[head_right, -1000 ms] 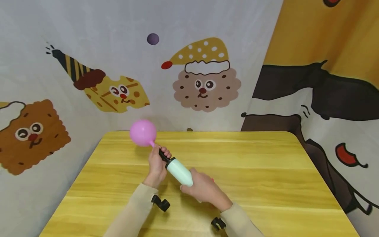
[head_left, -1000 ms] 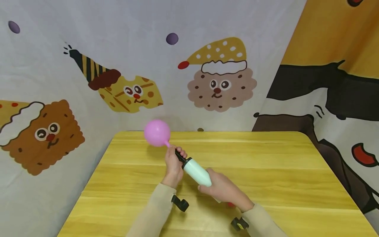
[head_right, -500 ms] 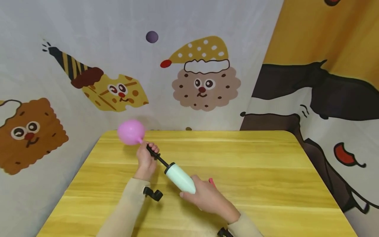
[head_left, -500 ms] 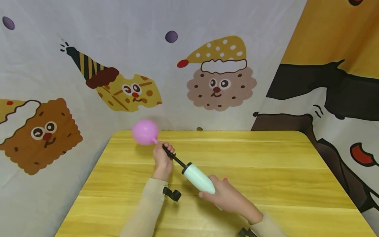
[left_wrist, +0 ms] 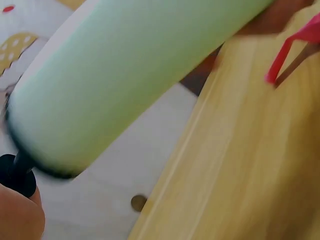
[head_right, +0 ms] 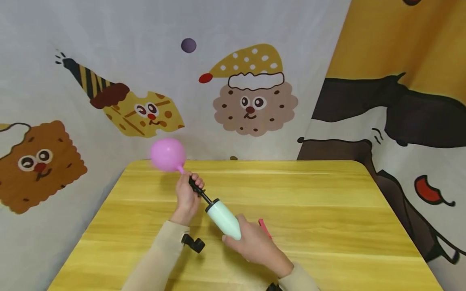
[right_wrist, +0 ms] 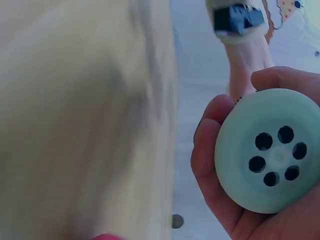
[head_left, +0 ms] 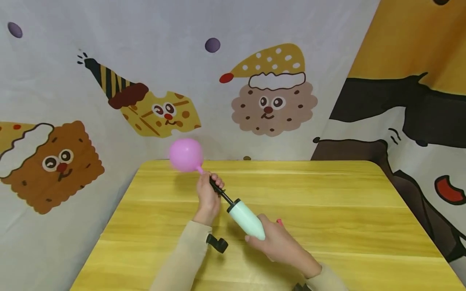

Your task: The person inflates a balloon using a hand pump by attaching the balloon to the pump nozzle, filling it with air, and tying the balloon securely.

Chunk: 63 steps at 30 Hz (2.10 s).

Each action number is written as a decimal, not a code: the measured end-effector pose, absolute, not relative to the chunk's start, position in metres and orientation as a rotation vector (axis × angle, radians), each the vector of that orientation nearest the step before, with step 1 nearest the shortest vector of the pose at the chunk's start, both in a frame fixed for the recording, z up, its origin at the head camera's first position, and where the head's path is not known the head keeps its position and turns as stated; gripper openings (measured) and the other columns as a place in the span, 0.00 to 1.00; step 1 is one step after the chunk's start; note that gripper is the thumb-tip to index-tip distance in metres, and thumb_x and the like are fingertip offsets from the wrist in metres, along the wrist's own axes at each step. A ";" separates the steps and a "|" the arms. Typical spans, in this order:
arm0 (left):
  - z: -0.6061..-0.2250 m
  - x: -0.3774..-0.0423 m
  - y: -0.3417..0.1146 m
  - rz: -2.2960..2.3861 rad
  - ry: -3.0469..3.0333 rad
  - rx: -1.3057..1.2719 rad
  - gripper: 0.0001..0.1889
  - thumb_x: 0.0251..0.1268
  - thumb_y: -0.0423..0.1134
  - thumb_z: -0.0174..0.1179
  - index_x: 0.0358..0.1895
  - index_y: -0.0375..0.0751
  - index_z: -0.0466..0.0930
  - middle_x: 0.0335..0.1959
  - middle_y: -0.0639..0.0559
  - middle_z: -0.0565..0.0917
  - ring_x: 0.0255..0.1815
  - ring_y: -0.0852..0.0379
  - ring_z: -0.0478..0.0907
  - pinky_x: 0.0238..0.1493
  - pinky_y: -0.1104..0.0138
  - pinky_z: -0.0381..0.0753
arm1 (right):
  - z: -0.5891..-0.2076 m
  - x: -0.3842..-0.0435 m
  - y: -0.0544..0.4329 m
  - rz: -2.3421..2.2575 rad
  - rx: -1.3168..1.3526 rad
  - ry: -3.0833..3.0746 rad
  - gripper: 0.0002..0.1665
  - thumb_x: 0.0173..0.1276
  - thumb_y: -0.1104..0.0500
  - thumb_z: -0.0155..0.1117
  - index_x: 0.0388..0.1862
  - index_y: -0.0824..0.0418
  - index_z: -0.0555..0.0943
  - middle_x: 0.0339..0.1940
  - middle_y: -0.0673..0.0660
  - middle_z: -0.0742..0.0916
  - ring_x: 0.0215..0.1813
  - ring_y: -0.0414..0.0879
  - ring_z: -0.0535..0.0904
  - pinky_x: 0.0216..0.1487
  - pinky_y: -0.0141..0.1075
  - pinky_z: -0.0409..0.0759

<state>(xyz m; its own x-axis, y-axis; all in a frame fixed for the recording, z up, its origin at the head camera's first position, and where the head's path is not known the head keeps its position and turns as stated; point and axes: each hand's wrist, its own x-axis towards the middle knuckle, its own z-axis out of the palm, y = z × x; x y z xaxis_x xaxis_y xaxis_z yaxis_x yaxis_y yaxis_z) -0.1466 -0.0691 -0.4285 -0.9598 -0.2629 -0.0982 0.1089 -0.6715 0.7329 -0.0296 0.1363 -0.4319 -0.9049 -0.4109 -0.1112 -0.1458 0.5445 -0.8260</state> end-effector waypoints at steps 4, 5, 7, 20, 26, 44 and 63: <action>-0.428 -0.139 -0.053 -2.718 -1.226 0.275 0.12 0.86 0.38 0.38 0.36 0.44 0.63 0.25 0.55 0.69 0.22 0.62 0.65 0.25 0.72 0.69 | -0.427 -0.041 0.133 -1.313 -0.443 2.509 0.37 0.70 0.44 0.70 0.62 0.71 0.71 0.31 0.54 0.81 0.23 0.42 0.78 0.19 0.36 0.80; -0.429 -0.138 -0.051 -2.721 -1.225 0.287 0.12 0.86 0.38 0.38 0.36 0.44 0.63 0.25 0.56 0.69 0.22 0.62 0.65 0.25 0.73 0.68 | -0.426 -0.043 0.132 -1.304 -0.446 2.517 0.37 0.70 0.44 0.70 0.62 0.71 0.72 0.31 0.54 0.81 0.24 0.43 0.78 0.20 0.36 0.80; -0.431 -0.137 -0.050 -2.717 -1.228 0.309 0.12 0.86 0.38 0.38 0.37 0.44 0.63 0.25 0.56 0.69 0.22 0.63 0.65 0.25 0.73 0.68 | -0.426 -0.046 0.130 -1.293 -0.445 2.519 0.37 0.69 0.43 0.70 0.61 0.70 0.72 0.31 0.54 0.81 0.25 0.44 0.79 0.20 0.37 0.80; -0.427 -0.152 -0.073 -2.691 -1.130 0.377 0.13 0.86 0.38 0.39 0.35 0.43 0.64 0.24 0.55 0.69 0.21 0.62 0.66 0.24 0.72 0.68 | -0.422 -0.040 0.136 -1.273 -0.403 2.494 0.43 0.70 0.38 0.69 0.68 0.68 0.71 0.31 0.54 0.83 0.23 0.43 0.78 0.20 0.38 0.79; -0.420 -0.165 -0.090 -2.673 -0.960 0.382 0.12 0.85 0.34 0.36 0.36 0.41 0.62 0.24 0.54 0.68 0.21 0.61 0.64 0.23 0.72 0.66 | -0.410 -0.034 0.159 -1.238 -0.447 2.453 0.41 0.71 0.38 0.68 0.69 0.64 0.72 0.32 0.53 0.83 0.21 0.42 0.77 0.19 0.39 0.79; -0.435 -0.147 -0.059 -2.717 -1.105 0.345 0.12 0.86 0.36 0.36 0.37 0.43 0.63 0.26 0.55 0.69 0.22 0.61 0.65 0.26 0.71 0.67 | -0.419 -0.051 0.141 -1.200 -0.520 2.524 0.36 0.69 0.41 0.69 0.58 0.69 0.74 0.28 0.53 0.81 0.22 0.41 0.78 0.17 0.36 0.79; -0.428 -0.163 -0.093 -2.628 -0.968 0.415 0.11 0.84 0.33 0.38 0.36 0.41 0.64 0.22 0.55 0.68 0.19 0.63 0.64 0.21 0.74 0.66 | -0.422 -0.035 0.145 -1.217 -0.465 2.489 0.38 0.71 0.38 0.67 0.62 0.68 0.74 0.27 0.51 0.81 0.21 0.41 0.75 0.20 0.36 0.77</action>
